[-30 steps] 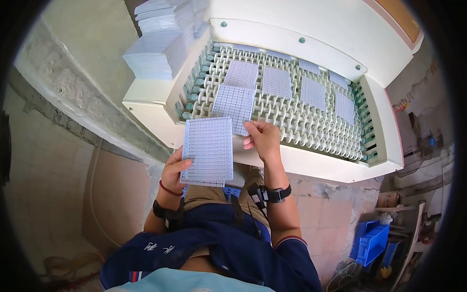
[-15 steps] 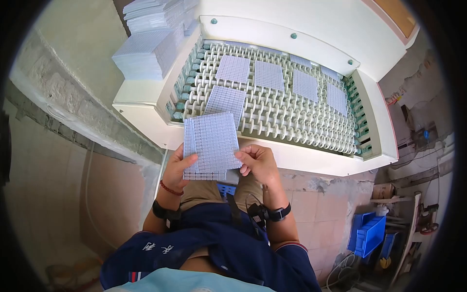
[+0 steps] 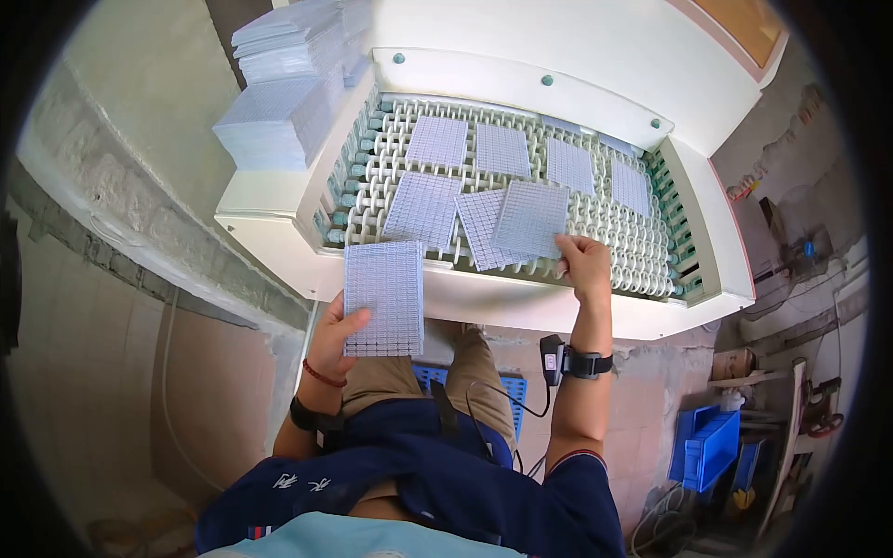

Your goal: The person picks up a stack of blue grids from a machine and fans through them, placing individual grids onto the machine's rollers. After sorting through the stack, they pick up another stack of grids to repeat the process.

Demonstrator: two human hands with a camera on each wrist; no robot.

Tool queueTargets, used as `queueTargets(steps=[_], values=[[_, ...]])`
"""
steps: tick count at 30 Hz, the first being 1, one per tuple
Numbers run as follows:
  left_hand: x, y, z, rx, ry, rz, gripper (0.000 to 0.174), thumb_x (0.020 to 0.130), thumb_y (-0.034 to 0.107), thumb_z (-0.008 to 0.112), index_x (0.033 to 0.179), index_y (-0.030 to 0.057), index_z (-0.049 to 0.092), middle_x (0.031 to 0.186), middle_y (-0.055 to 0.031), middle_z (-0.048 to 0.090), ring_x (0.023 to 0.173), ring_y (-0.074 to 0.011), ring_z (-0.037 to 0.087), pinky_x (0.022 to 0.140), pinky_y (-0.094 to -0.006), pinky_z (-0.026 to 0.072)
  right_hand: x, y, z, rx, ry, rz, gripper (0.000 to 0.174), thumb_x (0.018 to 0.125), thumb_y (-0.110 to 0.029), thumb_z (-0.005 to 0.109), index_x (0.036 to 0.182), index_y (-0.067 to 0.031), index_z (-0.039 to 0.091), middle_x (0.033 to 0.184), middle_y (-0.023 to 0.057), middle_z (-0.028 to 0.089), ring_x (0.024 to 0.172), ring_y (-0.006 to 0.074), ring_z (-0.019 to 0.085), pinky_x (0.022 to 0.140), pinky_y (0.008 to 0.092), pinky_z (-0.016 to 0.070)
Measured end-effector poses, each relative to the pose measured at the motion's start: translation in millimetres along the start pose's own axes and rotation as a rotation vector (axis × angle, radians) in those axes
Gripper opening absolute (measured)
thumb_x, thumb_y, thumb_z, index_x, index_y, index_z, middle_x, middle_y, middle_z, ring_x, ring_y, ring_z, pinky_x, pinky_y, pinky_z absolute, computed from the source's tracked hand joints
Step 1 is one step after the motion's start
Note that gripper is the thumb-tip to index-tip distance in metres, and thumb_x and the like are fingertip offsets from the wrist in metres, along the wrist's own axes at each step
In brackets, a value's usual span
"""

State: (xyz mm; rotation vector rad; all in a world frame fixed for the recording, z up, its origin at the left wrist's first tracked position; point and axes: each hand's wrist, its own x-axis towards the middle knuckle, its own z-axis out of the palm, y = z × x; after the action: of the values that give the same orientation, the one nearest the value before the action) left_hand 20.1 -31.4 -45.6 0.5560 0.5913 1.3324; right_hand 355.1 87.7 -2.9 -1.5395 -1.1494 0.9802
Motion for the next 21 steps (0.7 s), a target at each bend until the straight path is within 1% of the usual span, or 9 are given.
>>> queueTargets(steps=[5, 9, 11, 15, 16, 17, 19, 20, 21], values=[[3, 0, 1, 0.013, -0.014, 0.002, 0.037, 0.078, -0.001, 0.054, 0.114, -0.0009, 0.046, 0.104, -0.0104, 0.056, 0.091, -0.0176, 0.057, 0.077, -0.0298, 0.0483, 3, -1, -58, -0.012, 0.111, 0.049, 0.019, 0.076, -0.016, 0.063, 0.077, 0.003, 0.061, 0.051, 0.0007, 0.05, 0.037, 0.0046, 0.04, 0.033, 0.0167, 0.0291], [5, -3, 6, 0.005, -0.04, -0.023, 0.037, 0.078, -0.001, 0.055, 0.114, -0.0009, 0.046, 0.104, -0.0105, 0.057, 0.09, -0.0174, 0.057, 0.077, -0.0299, 0.0481, 22, 27, -96, -0.273, 0.254, -0.057, 0.021, 0.074, -0.016, 0.065, 0.081, 0.0033, 0.062, 0.051, -0.0003, 0.048, 0.039, 0.004, 0.039, 0.033, 0.0173, 0.0253], [5, -4, 9, 0.023, 0.002, -0.003, 0.038, 0.078, -0.001, 0.055, 0.114, -0.0011, 0.046, 0.103, -0.0102, 0.057, 0.09, -0.0172, 0.057, 0.077, -0.0301, 0.0477, 20, 21, -120, -0.09, 0.271, 0.015, 0.021, 0.075, -0.017, 0.065, 0.081, 0.003, 0.061, 0.05, -0.0018, 0.046, 0.038, 0.0036, 0.036, 0.033, 0.0177, 0.023], [4, -1, 8, 0.02, -0.021, -0.028, 0.039, 0.077, -0.001, 0.055, 0.115, -0.0011, 0.045, 0.104, -0.0098, 0.056, 0.091, -0.0172, 0.056, 0.078, -0.0304, 0.0469, 35, 26, -180, -0.098, 0.386, 0.053, 0.019, 0.077, -0.021, 0.062, 0.069, -0.0047, 0.056, 0.047, -0.0047, 0.037, 0.035, 0.0021, 0.027, 0.03, 0.0174, 0.0172], [5, -1, 9, 0.029, -0.019, -0.027, 0.039, 0.077, 0.0, 0.055, 0.115, -0.0011, 0.045, 0.104, -0.0096, 0.056, 0.091, -0.0173, 0.056, 0.079, -0.0305, 0.0466, 37, 27, -195, -0.177, 0.374, 0.083, 0.023, 0.075, -0.022, 0.065, 0.07, -0.001, 0.059, 0.049, -0.0027, 0.044, 0.038, 0.0066, 0.037, 0.034, 0.0209, 0.0272], [5, -1, 9, 0.038, -0.017, -0.026, 0.039, 0.077, 0.0, 0.055, 0.115, -0.0011, 0.045, 0.104, -0.0095, 0.056, 0.092, -0.0174, 0.056, 0.079, -0.0306, 0.0463, 43, 38, -208, -0.177, 0.382, 0.08, 0.023, 0.075, -0.022, 0.065, 0.07, -0.001, 0.059, 0.049, -0.0027, 0.044, 0.038, 0.0066, 0.037, 0.034, 0.0209, 0.0272], [4, -5, 9, 0.035, -0.019, -0.031, 0.04, 0.077, 0.0, 0.055, 0.115, -0.0012, 0.045, 0.104, -0.0095, 0.056, 0.092, -0.0175, 0.056, 0.08, -0.0306, 0.0462, 49, 51, -208, -0.681, 0.49, -0.146, 0.027, 0.07, -0.023, 0.068, 0.073, 0.0027, 0.062, 0.056, 0.0028, 0.055, 0.048, 0.013, 0.05, 0.045, 0.027, 0.0398], [5, -6, 9, 0.034, -0.011, -0.032, 0.04, 0.077, 0.0, 0.055, 0.116, -0.0013, 0.045, 0.104, -0.0096, 0.056, 0.092, -0.0176, 0.056, 0.08, -0.0307, 0.0461, 46, 56, -214, -0.839, 0.495, -0.165, 0.026, 0.065, -0.025, 0.068, 0.075, -0.0008, 0.064, 0.065, 0.0087, 0.062, 0.061, 0.0197, 0.06, 0.061, 0.0314, 0.0456], [6, -6, 10, 0.033, -0.013, -0.029, 0.04, 0.077, 0.0, 0.055, 0.116, -0.0013, 0.045, 0.104, -0.0096, 0.056, 0.092, -0.0176, 0.056, 0.08, -0.0307, 0.0461, 40, 47, -203, -0.839, 0.496, -0.169, 0.026, 0.065, -0.025, 0.068, 0.075, -0.0008, 0.064, 0.065, 0.0087, 0.062, 0.061, 0.0197, 0.06, 0.061, 0.0314, 0.0456]])
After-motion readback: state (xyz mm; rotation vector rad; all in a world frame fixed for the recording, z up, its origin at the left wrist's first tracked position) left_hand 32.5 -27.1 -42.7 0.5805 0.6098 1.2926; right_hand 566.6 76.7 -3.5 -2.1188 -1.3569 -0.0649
